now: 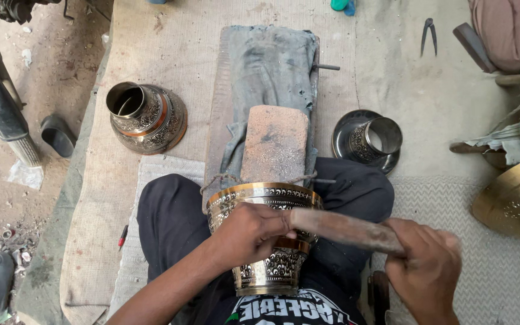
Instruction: The person sits on the floor with an engraved brass pot resting on a padded board on their lap. They hold a small punch against the pot's surface and strike it with a wooden mallet, working around the vessel to chase decorative patterns, occasionally repositioning the pot and the punch.
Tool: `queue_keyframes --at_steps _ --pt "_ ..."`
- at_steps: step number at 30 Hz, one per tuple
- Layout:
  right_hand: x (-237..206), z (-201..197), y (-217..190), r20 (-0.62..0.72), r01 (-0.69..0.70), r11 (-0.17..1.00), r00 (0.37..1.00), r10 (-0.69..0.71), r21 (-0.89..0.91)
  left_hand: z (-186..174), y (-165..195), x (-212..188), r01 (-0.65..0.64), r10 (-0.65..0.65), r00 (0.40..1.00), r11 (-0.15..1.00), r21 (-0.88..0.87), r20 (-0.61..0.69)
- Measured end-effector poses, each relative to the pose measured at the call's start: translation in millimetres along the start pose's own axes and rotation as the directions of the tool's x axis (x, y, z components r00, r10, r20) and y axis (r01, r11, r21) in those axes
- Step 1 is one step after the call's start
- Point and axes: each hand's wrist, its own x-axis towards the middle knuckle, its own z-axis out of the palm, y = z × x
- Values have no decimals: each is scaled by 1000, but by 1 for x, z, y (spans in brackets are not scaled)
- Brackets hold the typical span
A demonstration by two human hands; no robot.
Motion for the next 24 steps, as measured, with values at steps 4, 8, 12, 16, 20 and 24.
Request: queue_keyframes --at_steps 4,8,12,16,20,24 --pt "3 2 2 38 -163 886 986 163 433 -1 0 0 -6 5 1000 998 61 19" --pt "5 5 8 50 -41 998 998 43 -50 -4 2 -5 -33 32 999 997 66 13" --pt "7 7 5 5 41 999 999 -41 -16 -7 1 -7 -19 18 998 1000 -16 -62" --pt "14 8 -6 70 -184 796 982 176 577 -9 1 -5 -2 2 1000 1000 14 -23" --pt "20 5 -12 62 80 996 995 -78 -29 -11 2 -6 9 -11 999 998 60 30" --pt "20 6 -4 92 54 996 995 -48 -64 -11 3 -12 -11 6 996 998 -59 -91"
